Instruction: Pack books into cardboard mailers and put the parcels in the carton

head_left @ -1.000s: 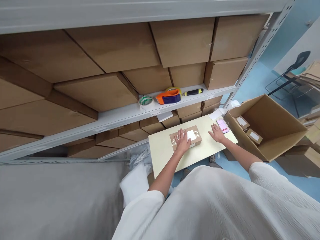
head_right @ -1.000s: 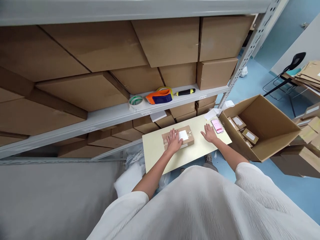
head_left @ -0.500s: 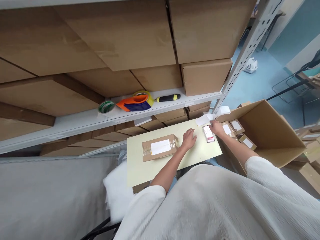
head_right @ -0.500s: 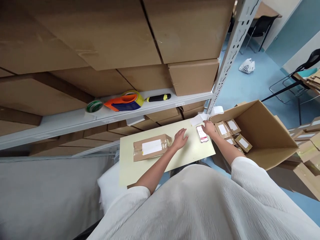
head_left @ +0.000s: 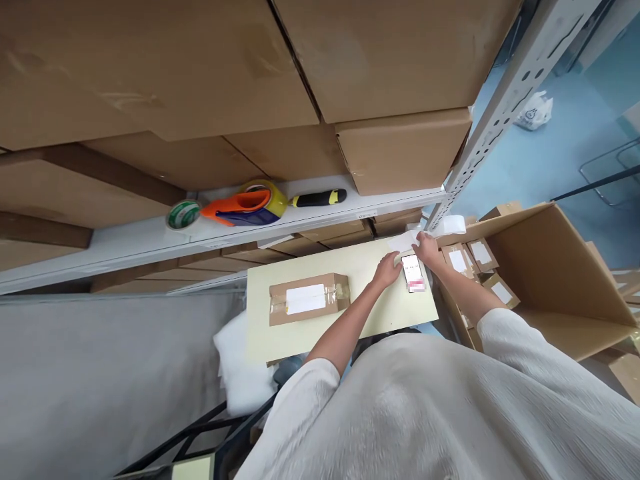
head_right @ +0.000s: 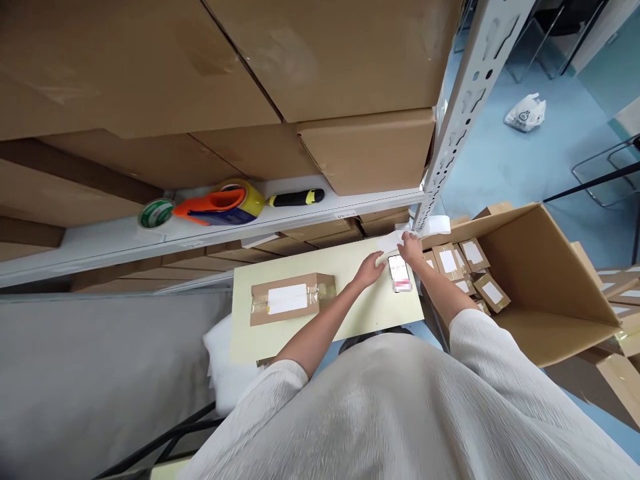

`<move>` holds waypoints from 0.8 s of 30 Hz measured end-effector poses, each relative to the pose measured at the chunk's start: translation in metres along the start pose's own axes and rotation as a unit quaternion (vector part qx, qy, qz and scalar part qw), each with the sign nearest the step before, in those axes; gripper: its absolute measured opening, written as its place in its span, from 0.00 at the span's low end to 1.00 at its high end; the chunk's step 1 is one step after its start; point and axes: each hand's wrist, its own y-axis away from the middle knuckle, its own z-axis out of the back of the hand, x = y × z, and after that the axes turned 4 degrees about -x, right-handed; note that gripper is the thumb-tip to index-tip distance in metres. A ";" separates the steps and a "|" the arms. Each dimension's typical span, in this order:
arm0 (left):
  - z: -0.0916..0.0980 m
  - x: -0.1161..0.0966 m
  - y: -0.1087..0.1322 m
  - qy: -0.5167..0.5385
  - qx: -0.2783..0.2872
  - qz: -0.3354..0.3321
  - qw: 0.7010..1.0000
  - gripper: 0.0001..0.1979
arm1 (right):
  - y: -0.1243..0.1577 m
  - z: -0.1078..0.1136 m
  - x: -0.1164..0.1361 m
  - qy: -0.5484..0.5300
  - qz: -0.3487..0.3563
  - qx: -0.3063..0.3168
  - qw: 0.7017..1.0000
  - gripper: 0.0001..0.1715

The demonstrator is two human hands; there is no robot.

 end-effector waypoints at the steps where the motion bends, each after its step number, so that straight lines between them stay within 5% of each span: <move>1: -0.002 0.000 -0.002 0.005 0.000 0.004 1.000 0.26 | -0.002 -0.001 -0.001 0.000 0.003 0.001 1.000 0.18; 24: -0.012 0.006 -0.011 0.063 -0.011 0.033 0.997 0.24 | -0.007 0.001 0.005 0.027 0.015 0.043 0.999 0.21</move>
